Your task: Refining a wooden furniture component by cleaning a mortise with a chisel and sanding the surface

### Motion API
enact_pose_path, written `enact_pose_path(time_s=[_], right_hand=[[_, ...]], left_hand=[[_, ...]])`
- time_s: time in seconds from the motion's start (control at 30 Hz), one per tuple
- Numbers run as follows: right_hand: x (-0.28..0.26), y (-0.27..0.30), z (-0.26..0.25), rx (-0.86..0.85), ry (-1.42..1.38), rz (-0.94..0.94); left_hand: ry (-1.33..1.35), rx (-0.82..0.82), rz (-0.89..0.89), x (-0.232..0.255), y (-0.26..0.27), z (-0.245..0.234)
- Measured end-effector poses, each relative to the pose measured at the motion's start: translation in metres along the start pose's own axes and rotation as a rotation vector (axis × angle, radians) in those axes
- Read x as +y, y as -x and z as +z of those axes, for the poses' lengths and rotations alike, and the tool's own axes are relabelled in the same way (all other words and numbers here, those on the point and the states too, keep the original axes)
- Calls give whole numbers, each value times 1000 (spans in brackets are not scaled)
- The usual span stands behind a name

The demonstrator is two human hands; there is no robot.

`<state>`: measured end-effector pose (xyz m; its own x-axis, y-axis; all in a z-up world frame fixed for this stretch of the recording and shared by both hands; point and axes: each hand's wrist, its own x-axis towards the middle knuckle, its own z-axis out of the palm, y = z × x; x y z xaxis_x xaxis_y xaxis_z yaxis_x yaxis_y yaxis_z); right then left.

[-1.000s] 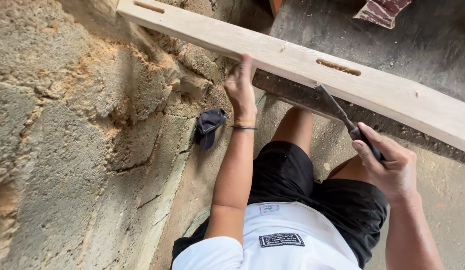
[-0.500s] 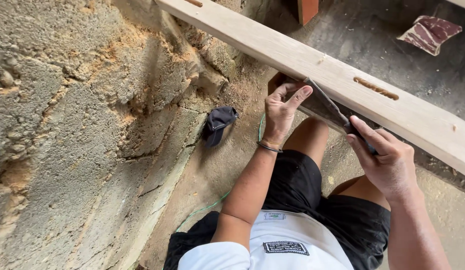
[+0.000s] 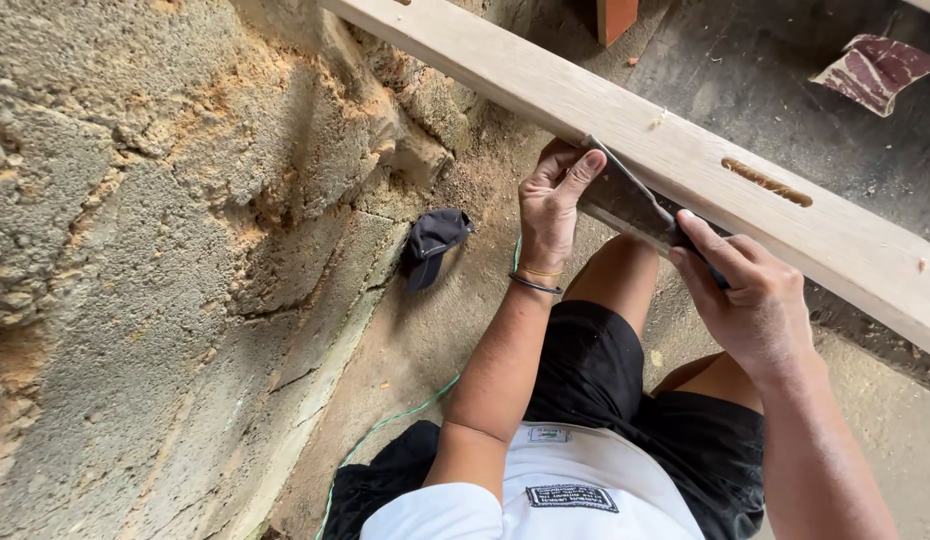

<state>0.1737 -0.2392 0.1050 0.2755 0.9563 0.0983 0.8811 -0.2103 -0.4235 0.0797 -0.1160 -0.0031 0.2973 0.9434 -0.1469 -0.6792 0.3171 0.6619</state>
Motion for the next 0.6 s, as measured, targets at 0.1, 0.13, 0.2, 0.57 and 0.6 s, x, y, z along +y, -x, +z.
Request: enact_pose_path(time_s=[0.1, 0.13, 0.2, 0.57, 0.6], right_hand=[[-1, -1, -1, -6, -42, -4], [-1, -2, -1, -3, -41, -5], [1, -3, -2, -1, -83, -17], [-4, -3, 3, 45, 10, -126], [-1, 3, 1, 59, -25, -93]], left_hand=[[-8, -28, 33, 2, -1, 1], [-8, -30, 35, 3, -1, 1], [86, -19, -14, 3, -1, 1], [61, -107, -24, 3, -7, -11], [-7, -123, -27, 2, -2, -7]])
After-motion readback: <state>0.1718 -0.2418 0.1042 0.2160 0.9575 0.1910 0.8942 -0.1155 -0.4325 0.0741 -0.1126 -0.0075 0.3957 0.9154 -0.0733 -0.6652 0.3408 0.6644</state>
